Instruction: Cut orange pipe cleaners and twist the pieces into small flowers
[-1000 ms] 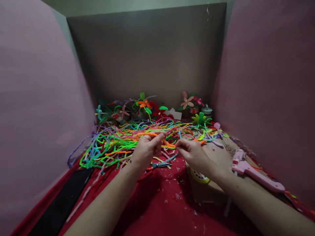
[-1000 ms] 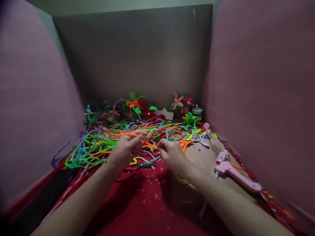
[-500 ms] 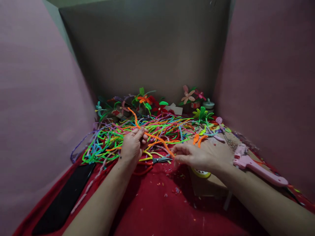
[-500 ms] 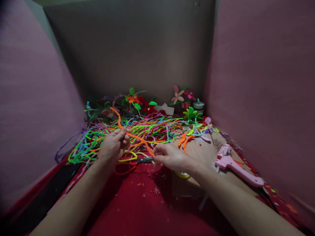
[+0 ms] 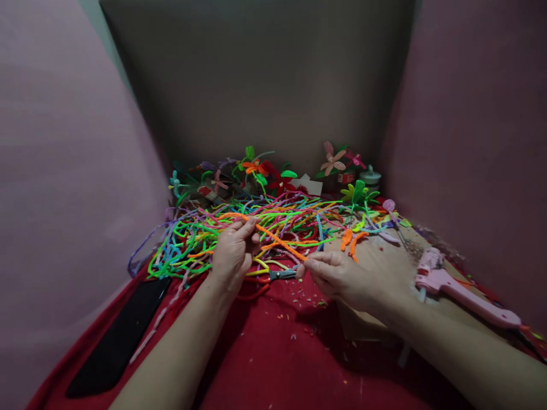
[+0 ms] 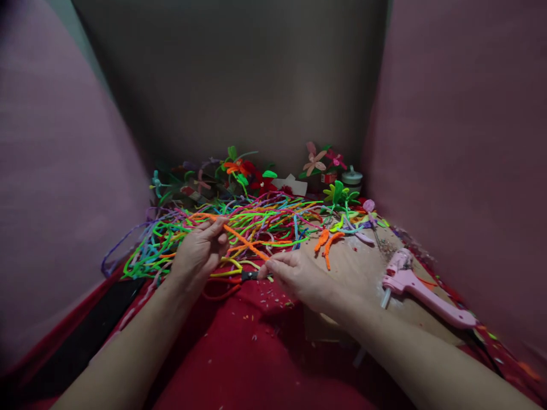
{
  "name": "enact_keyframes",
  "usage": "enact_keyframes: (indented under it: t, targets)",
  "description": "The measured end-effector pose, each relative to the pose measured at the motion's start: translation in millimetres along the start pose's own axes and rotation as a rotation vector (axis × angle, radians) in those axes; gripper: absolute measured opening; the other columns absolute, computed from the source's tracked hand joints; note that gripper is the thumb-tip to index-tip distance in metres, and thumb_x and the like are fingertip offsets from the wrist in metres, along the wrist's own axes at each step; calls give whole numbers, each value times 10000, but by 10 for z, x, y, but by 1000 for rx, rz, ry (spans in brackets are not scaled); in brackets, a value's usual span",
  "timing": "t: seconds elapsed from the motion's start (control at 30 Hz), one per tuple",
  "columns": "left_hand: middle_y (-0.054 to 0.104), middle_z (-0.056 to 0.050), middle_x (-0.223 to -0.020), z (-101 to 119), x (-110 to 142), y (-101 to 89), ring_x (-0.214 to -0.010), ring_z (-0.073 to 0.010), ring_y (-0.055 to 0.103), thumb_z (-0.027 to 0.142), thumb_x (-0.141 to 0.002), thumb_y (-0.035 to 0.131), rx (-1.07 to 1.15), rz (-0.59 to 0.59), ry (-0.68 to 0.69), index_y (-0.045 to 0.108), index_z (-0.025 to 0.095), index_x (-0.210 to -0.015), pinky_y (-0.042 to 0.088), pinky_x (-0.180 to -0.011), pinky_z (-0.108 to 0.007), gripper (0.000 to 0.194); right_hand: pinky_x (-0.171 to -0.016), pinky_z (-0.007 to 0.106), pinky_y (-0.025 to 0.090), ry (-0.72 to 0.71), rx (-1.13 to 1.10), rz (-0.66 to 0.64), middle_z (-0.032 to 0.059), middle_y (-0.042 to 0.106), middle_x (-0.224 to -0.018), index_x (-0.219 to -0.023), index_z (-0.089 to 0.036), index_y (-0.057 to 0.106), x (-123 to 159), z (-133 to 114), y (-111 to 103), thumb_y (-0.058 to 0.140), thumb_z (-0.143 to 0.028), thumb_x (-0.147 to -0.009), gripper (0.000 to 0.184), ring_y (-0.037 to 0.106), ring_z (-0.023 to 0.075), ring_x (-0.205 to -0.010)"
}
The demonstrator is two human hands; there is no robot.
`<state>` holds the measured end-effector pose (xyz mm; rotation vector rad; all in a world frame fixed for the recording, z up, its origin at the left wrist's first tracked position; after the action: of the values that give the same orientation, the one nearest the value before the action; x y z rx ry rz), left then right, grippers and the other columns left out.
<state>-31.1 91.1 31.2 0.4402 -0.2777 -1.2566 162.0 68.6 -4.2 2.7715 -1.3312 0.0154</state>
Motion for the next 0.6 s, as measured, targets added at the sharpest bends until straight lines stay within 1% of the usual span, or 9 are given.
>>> enact_keyframes:
  t: [0.07,0.17,0.3,0.37,0.47,0.53,0.6]
  targets:
    - [496,61,-537,29,-14,-23,-389,-13,424,140,-652,697,22,5,-23,623,109,-708,304,-345,-122,98,-375,211,149,-4,104,-17,-91,284,-427,-786,-142,598,21,-14,24,475,-408,-842,298,204,62,-376]
    - [474,60,-512,57,-16,-51,-371,-18,407,140,-679,684,44,0,-64,634,96,-714,313,-336,-133,76,-392,214,159,-24,230,-38,-81,295,-451,-822,-134,620,58,-56,36,451,-398,-865,317,227,63,-398]
    - [447,62,-489,79,-44,-99,-351,-16,381,137,-712,661,73,13,-70,632,93,-699,281,-306,-129,55,-407,223,181,-23,250,-85,-70,325,-453,-853,-127,642,91,-81,12,434,-369,-885,321,268,68,-408]
    - [424,65,-472,94,-70,-128,-340,-13,366,146,-731,646,82,26,-60,625,90,-672,267,-295,-128,84,-408,224,192,-10,188,-120,-68,350,-447,-871,-122,649,95,-60,-6,436,-356,-889,317,279,64,-397]
    - [414,61,-451,126,-101,-171,-334,-21,370,149,-757,615,77,46,-37,620,84,-647,270,-290,-136,128,-413,219,225,-1,29,-140,-61,409,-432,-897,-119,655,82,-4,-31,459,-329,-883,288,313,57,-383]
    - [431,54,-457,153,-114,-196,-340,-28,387,144,-762,602,73,53,-10,622,85,-652,282,-292,-144,126,-423,213,273,37,-90,-193,-38,490,-442,-917,-116,651,64,43,-33,485,-318,-864,267,386,59,-382]
    - [455,48,-477,179,-124,-217,-349,-29,403,138,-760,598,71,57,16,624,83,-659,294,-297,-147,118,-448,212,337,104,-193,-255,3,589,-510,-934,-110,638,47,88,-26,524,-322,-837,260,480,74,-414]
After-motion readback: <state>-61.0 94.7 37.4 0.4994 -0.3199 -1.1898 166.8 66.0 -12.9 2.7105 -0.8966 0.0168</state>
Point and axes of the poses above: each hand's wrist, its own x-axis away from the middle knuckle, its own y-axis out of the palm, z = x × y, the point moved 2 cm from there along -x, towards the middle knuckle
